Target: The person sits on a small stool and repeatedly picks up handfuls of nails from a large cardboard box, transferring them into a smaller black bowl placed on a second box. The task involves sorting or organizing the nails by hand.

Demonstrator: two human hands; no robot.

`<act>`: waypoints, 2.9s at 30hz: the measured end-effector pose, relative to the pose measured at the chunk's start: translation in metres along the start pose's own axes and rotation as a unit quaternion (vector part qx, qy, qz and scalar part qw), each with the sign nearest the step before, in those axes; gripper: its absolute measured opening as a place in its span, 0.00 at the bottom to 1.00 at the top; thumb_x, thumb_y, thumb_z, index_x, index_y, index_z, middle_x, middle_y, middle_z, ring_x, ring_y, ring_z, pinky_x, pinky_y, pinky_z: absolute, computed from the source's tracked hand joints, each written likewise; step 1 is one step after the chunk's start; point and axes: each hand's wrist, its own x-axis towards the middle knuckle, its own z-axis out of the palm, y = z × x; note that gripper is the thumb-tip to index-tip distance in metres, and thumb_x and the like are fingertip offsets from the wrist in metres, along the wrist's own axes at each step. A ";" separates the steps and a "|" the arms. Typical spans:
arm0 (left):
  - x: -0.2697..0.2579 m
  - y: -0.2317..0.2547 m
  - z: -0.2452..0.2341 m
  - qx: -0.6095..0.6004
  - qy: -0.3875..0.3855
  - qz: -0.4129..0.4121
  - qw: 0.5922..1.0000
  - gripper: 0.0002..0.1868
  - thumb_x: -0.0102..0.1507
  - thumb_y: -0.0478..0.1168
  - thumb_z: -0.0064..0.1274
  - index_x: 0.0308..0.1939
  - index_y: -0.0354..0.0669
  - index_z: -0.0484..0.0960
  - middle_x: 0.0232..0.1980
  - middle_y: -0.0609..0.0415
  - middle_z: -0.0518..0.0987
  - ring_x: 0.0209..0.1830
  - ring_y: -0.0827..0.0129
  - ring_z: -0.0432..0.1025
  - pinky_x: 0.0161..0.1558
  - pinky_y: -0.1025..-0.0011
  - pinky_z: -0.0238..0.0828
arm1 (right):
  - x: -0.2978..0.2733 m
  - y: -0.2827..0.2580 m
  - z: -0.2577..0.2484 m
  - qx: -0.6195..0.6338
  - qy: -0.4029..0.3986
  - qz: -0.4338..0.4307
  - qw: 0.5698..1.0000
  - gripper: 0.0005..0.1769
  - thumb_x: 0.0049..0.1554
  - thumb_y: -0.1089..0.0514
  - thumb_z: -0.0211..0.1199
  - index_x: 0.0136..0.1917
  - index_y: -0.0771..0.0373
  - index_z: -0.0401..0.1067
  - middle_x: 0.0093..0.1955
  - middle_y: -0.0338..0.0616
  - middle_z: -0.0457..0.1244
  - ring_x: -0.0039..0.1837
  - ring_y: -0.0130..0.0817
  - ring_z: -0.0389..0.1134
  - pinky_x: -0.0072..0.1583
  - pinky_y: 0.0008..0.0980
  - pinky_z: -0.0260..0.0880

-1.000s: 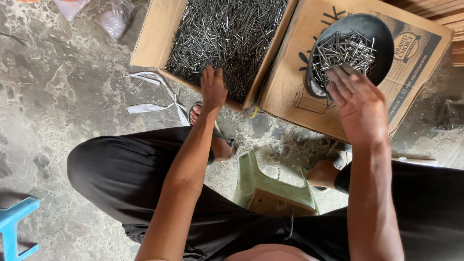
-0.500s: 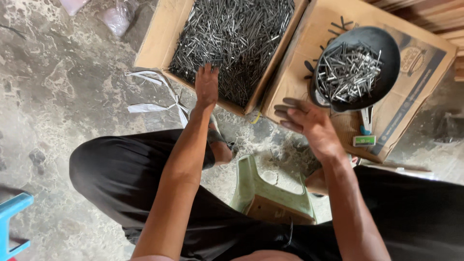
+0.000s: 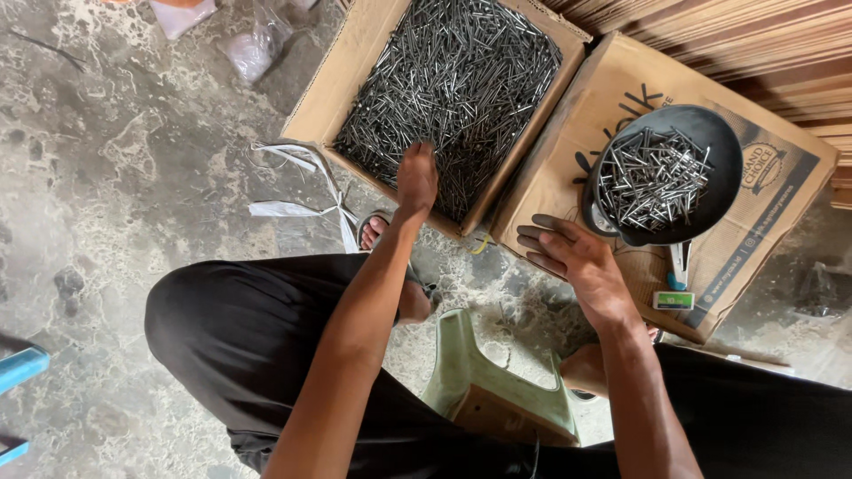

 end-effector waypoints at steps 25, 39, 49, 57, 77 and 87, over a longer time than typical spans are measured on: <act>-0.022 0.218 -0.134 -0.303 -0.053 0.183 0.934 0.08 0.60 0.33 0.47 0.41 0.45 0.77 0.39 0.46 0.78 0.42 0.57 0.73 0.40 0.66 0.73 | -0.021 -0.018 -0.011 0.145 -0.034 -0.054 0.987 0.39 0.57 0.40 0.40 0.65 0.79 0.47 0.64 0.71 0.47 0.67 0.56 0.50 0.65 0.43 0.53; -0.048 0.258 -0.130 -0.009 -0.161 0.475 0.865 0.15 0.61 0.32 0.46 0.51 0.46 0.69 0.46 0.41 0.73 0.49 0.57 0.70 0.54 0.63 0.65 | -0.003 -0.002 -0.059 0.412 -0.007 -0.096 0.906 0.23 0.62 0.48 0.36 0.57 0.69 0.60 0.53 0.47 0.60 0.56 0.39 0.63 0.62 0.37 0.65; 0.010 0.145 -0.101 -0.157 -0.059 0.182 0.969 0.11 0.62 0.38 0.45 0.48 0.44 0.75 0.41 0.44 0.74 0.42 0.56 0.71 0.42 0.65 0.71 | -0.027 -0.045 -0.065 0.485 0.012 -0.148 0.862 0.35 0.57 0.49 0.44 0.67 0.76 0.40 0.61 0.62 0.51 0.62 0.49 0.60 0.63 0.38 0.66; -0.010 -0.001 0.021 -0.102 -0.185 -0.035 0.977 0.11 0.62 0.34 0.41 0.48 0.38 0.72 0.45 0.40 0.70 0.47 0.48 0.69 0.43 0.52 0.71 | -0.021 -0.039 -0.068 0.429 0.033 -0.154 0.889 0.44 0.56 0.46 0.45 0.69 0.76 0.28 0.68 0.64 0.43 0.68 0.46 0.56 0.66 0.34 0.64; -0.047 0.027 0.007 -0.186 -0.319 -0.062 0.927 0.25 0.64 0.44 0.43 0.64 0.42 0.61 0.67 0.45 0.57 0.60 0.49 0.60 0.54 0.68 0.67 | -0.012 -0.029 -0.063 0.151 0.044 -0.119 0.980 0.18 0.55 0.60 0.50 0.57 0.70 0.61 0.58 0.61 0.60 0.59 0.43 0.65 0.57 0.30 0.70; -0.027 0.000 0.047 0.036 -0.270 -0.045 0.961 0.15 0.58 0.30 0.47 0.47 0.46 0.77 0.44 0.39 0.76 0.39 0.47 0.74 0.38 0.57 0.76 | -0.023 -0.034 -0.056 0.150 0.041 -0.127 0.980 0.16 0.55 0.60 0.51 0.56 0.70 0.62 0.57 0.61 0.61 0.59 0.42 0.65 0.57 0.29 0.70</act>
